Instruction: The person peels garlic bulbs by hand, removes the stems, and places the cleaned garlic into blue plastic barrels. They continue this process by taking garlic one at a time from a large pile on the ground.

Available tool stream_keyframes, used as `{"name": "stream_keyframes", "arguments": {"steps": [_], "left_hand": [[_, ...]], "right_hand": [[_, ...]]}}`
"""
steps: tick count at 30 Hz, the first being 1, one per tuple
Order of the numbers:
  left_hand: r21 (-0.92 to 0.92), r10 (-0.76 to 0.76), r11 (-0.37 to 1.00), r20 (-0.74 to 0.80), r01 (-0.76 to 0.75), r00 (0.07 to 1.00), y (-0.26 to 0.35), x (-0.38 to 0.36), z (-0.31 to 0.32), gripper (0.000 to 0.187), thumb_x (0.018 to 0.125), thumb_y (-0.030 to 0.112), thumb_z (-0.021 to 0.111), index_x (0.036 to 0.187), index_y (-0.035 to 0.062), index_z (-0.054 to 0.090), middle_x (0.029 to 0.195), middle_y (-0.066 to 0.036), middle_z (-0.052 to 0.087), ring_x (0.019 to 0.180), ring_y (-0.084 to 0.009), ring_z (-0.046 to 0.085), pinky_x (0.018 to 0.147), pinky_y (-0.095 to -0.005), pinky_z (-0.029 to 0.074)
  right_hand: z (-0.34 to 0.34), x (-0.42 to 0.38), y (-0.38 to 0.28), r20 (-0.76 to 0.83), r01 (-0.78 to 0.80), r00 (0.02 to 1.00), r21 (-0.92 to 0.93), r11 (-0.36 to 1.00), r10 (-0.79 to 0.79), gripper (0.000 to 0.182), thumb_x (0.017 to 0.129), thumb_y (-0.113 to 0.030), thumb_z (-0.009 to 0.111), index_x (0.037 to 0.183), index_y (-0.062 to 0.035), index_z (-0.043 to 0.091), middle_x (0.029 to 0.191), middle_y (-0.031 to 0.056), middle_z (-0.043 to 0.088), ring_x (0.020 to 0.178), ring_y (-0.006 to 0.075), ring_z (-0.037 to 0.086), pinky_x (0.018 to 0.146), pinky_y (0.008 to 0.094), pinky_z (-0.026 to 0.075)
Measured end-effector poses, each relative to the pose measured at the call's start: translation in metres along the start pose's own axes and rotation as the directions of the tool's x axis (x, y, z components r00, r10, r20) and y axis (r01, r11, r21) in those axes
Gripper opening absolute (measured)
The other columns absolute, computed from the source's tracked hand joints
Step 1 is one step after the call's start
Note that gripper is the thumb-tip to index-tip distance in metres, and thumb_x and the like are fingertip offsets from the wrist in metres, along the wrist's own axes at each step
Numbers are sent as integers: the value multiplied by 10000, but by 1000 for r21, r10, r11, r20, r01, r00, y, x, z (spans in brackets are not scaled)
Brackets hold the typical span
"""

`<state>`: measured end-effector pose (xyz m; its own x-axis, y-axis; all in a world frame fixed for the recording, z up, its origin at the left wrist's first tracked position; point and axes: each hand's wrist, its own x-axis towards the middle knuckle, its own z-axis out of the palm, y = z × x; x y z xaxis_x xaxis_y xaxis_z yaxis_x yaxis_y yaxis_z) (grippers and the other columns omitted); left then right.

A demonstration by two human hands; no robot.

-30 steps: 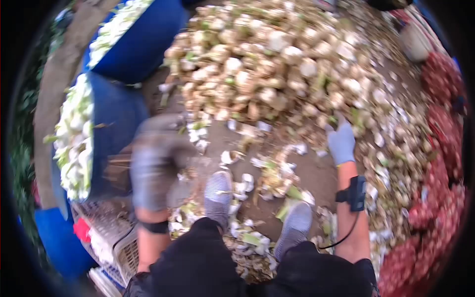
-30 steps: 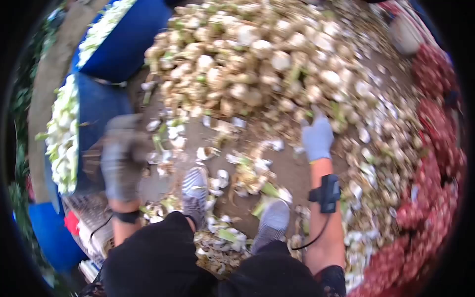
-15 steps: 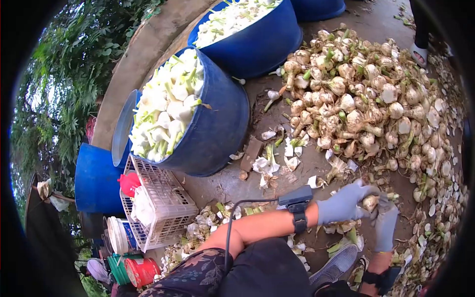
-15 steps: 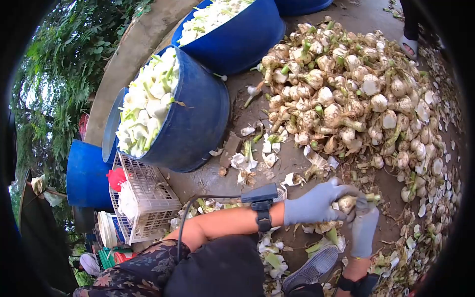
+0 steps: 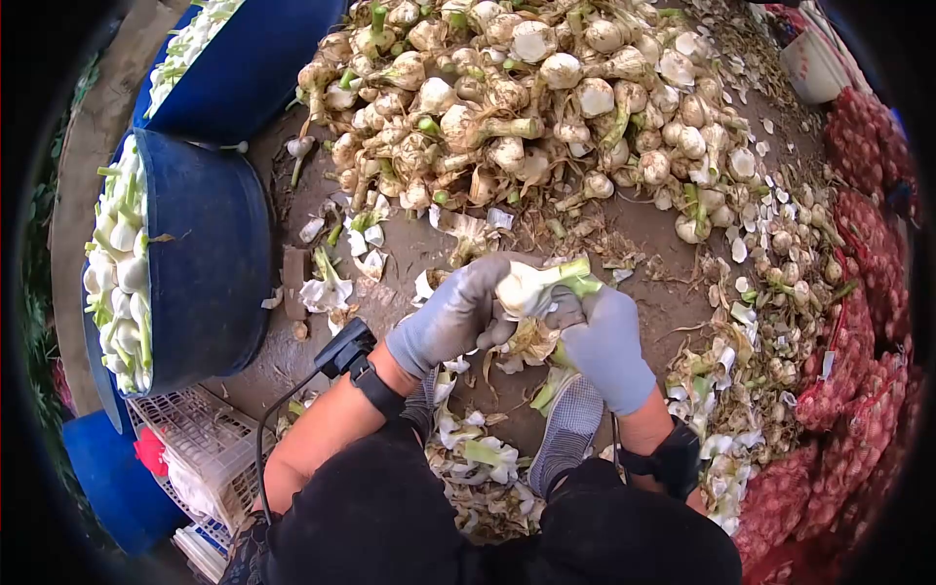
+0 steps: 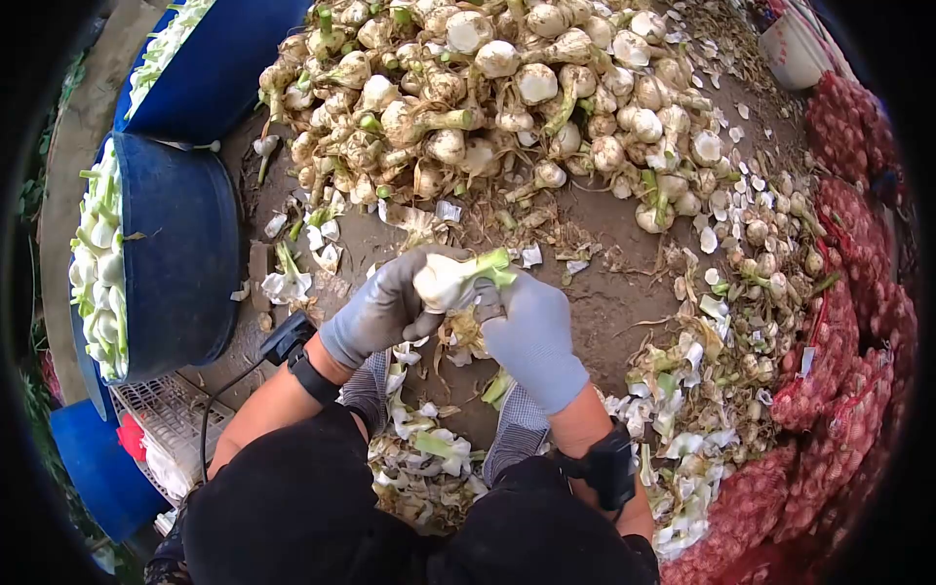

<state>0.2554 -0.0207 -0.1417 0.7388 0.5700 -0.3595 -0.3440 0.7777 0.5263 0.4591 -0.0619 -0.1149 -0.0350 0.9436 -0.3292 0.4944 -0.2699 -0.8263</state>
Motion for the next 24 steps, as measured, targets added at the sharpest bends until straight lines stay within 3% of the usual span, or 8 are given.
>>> {"name": "stream_keyframes", "arguments": {"steps": [2,5,7,13,16,19,22,24], "left_hand": [[-7,12,1000,29,-12,1000,6,0,7,560,972,464,498,1387,96,424,1072,-34,616,678,-82,572,533,-200,423],[71,30,997,-63,-26,998,11,-1,16,720,938,596,473,1446,98,357,1075,-18,603,675,-87,579,556,-200,438],[520,74,854,-118,-2,990,11,-2,19,725,940,547,528,1459,79,337,1099,-33,613,725,-94,599,623,-208,473],[598,179,802,-224,-10,958,17,-8,20,590,955,382,587,1391,24,416,1017,-29,621,820,-79,590,745,-237,504],[789,417,614,-356,30,837,22,-1,19,450,998,379,511,1261,16,554,1004,-26,629,875,-89,593,802,-233,488],[964,581,75,165,-254,797,24,0,22,371,945,284,623,1185,3,595,1061,-74,631,914,-131,605,836,-267,489],[738,198,670,-279,78,940,20,-2,12,370,912,246,665,1172,-8,596,1143,-126,623,1000,-199,618,880,-281,493],[458,105,889,-257,26,961,33,-12,24,374,913,235,660,1180,-17,587,1169,-136,620,1043,-212,613,895,-292,498]], "right_hand": [[9,1,14,-82,231,959,-331,915,-272,265,905,-111,587,1128,31,604,823,126,671,684,150,634,613,333,507],[22,4,14,-234,342,917,43,939,-323,291,888,-82,613,1161,16,606,951,135,685,814,134,647,683,301,509],[11,1,-15,38,-18,999,623,782,-7,282,893,-48,602,1169,10,609,1031,116,681,895,117,629,730,286,508],[13,8,11,112,-191,980,302,934,164,241,913,-43,588,1146,11,618,976,48,680,814,102,615,717,265,511],[28,-6,2,204,-260,964,602,755,170,215,889,-35,590,1095,13,631,893,88,690,788,116,627,687,285,509],[26,-6,-5,164,-181,979,455,872,118,196,865,-41,603,1054,-7,645,879,120,690,789,177,648,693,312,514],[13,-1,-9,159,-51,987,269,962,8,174,835,-49,621,1003,-47,664,881,150,684,785,275,670,710,352,522],[4,4,3,-66,140,980,-448,883,-189,202,770,-33,607,953,-89,674,833,149,665,758,320,652,706,412,521]]}}
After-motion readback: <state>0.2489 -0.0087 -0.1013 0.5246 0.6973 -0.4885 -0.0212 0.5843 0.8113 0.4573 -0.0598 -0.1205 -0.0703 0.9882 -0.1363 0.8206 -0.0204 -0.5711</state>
